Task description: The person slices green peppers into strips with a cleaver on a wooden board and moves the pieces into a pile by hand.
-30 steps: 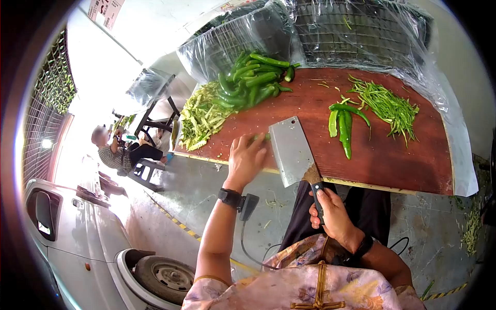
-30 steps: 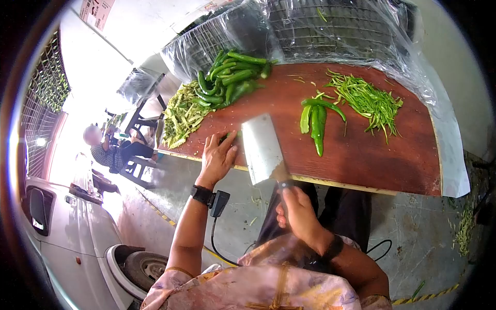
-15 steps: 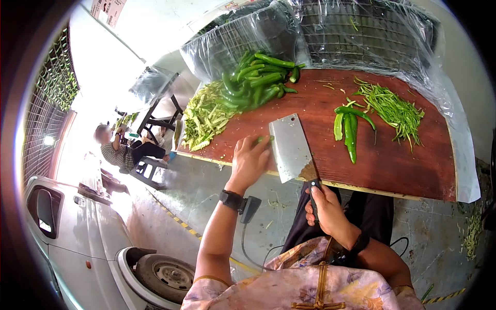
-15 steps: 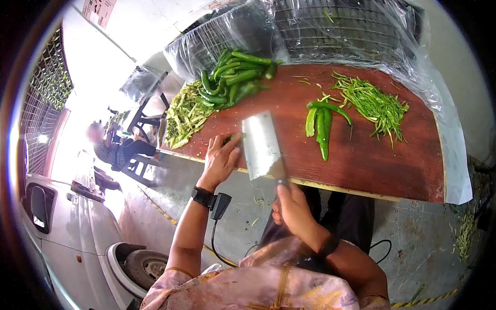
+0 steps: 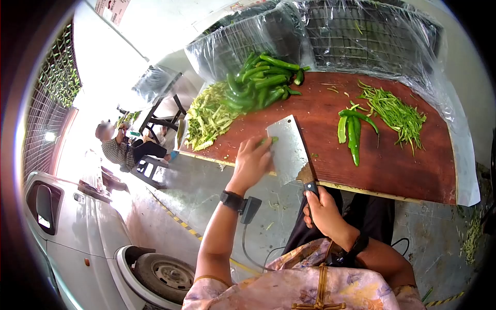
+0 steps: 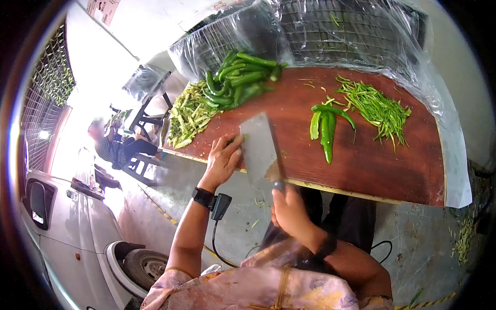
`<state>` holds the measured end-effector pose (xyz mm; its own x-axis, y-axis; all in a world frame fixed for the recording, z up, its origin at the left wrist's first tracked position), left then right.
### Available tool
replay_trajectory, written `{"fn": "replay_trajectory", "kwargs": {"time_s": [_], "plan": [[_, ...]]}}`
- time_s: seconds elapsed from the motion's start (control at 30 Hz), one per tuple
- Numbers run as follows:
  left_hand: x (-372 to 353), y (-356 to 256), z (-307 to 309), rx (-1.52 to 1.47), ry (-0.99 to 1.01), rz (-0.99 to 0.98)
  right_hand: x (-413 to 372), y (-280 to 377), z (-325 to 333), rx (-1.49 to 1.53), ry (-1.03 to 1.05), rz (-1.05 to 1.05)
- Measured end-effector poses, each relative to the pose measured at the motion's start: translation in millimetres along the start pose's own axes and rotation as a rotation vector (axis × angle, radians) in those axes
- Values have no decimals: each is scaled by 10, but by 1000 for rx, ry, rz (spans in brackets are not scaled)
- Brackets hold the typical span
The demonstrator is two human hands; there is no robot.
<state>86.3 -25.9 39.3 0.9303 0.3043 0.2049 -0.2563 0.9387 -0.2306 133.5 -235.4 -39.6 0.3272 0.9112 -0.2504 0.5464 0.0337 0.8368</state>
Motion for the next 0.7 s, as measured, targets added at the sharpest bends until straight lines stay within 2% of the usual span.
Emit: {"fn": "replay_trajectory", "kwargs": {"time_s": [0.03, 0.1, 0.2, 0.5, 0.7], "plan": [[-7, 43, 13, 5, -6, -1, 4, 20, -3, -2, 4, 6], [-65, 204, 29, -194, -102, 58, -32, 16, 40, 21, 6, -25], [-94, 270, -61, -56, -46, 61, -141, 50, 70, 1, -6, -56], [-87, 260, -62, -70, -24, 28, -3, 64, -48, -69, 12, -49], [-104, 263, -47, -60, 4, 25, 190, -110, -210, 63, 33, -85]]}}
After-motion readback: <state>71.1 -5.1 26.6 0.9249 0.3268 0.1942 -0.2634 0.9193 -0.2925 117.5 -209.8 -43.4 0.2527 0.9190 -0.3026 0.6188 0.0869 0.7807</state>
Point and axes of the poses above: each hand's wrist, its own x-axis towards the middle knuckle, its own z-axis out of the back of the hand, y = z × x, the point moved 6 cm from there along x, towards the middle knuckle, and after that the axes turned 11 degrees about y, right-handed, at the moved point
